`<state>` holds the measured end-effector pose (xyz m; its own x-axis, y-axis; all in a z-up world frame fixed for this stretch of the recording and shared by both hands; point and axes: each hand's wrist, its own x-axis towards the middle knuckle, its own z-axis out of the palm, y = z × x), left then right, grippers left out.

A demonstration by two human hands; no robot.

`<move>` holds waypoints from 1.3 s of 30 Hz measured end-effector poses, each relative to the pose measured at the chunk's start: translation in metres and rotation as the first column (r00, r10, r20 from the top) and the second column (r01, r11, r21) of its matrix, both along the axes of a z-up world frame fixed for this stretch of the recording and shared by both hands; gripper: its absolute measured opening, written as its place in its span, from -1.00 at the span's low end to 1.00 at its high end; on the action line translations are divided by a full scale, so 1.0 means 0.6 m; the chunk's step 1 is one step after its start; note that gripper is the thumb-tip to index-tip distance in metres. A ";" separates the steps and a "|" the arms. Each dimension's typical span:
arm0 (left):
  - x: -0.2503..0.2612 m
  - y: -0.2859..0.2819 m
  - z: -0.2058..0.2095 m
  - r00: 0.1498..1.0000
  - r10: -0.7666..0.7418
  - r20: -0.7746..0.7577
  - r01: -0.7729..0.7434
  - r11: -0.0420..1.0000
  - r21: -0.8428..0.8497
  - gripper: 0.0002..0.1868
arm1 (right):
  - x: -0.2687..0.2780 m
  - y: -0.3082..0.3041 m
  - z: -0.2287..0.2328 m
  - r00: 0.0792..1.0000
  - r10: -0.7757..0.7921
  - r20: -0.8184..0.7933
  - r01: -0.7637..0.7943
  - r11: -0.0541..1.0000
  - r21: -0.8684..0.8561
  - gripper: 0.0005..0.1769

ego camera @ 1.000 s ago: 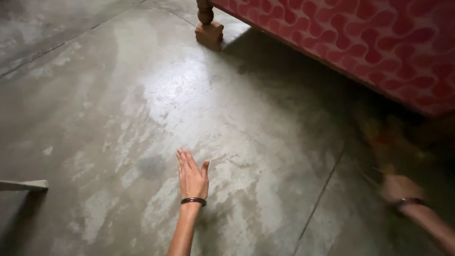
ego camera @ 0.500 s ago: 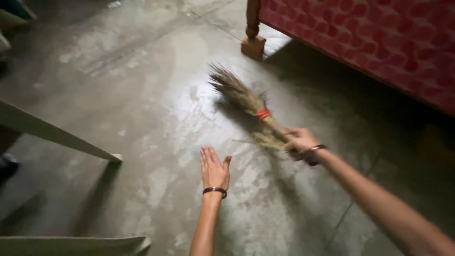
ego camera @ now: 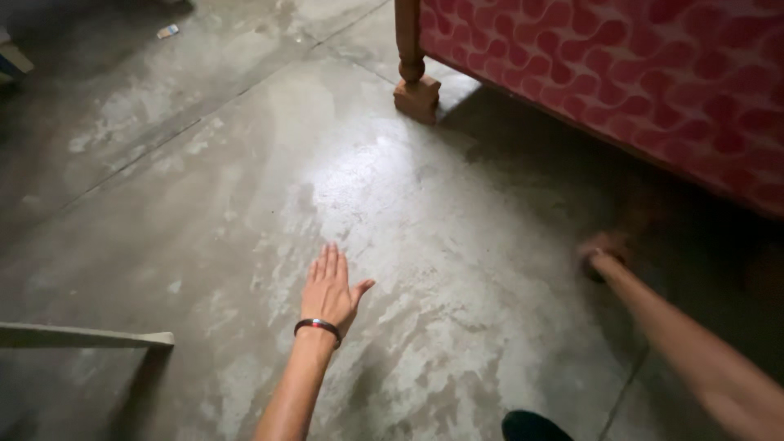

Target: The person sweeps the floor using a handheld broom, moving debris out from under a bed and chairs, and later picks up and repositions circular floor mats.

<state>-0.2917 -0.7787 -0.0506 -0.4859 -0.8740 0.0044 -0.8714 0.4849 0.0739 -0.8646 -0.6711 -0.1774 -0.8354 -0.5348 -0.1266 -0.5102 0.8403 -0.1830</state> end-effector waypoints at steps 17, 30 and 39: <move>-0.051 -0.090 0.011 0.956 -0.082 0.281 0.058 0.994 0.091 -0.04 | 0.188 -0.017 0.007 0.658 0.686 0.311 -0.752 0.616 0.233 0.18; 0.171 -0.009 -0.036 0.969 0.241 -0.052 -0.229 0.957 0.177 -0.15 | 0.105 0.048 -0.008 0.959 0.176 0.222 -0.193 0.980 0.057 0.18; 0.304 -0.048 -0.193 0.877 0.410 -0.252 -0.411 0.910 0.048 -0.12 | 0.481 0.115 0.013 0.784 0.572 0.241 -0.584 0.812 -0.026 0.42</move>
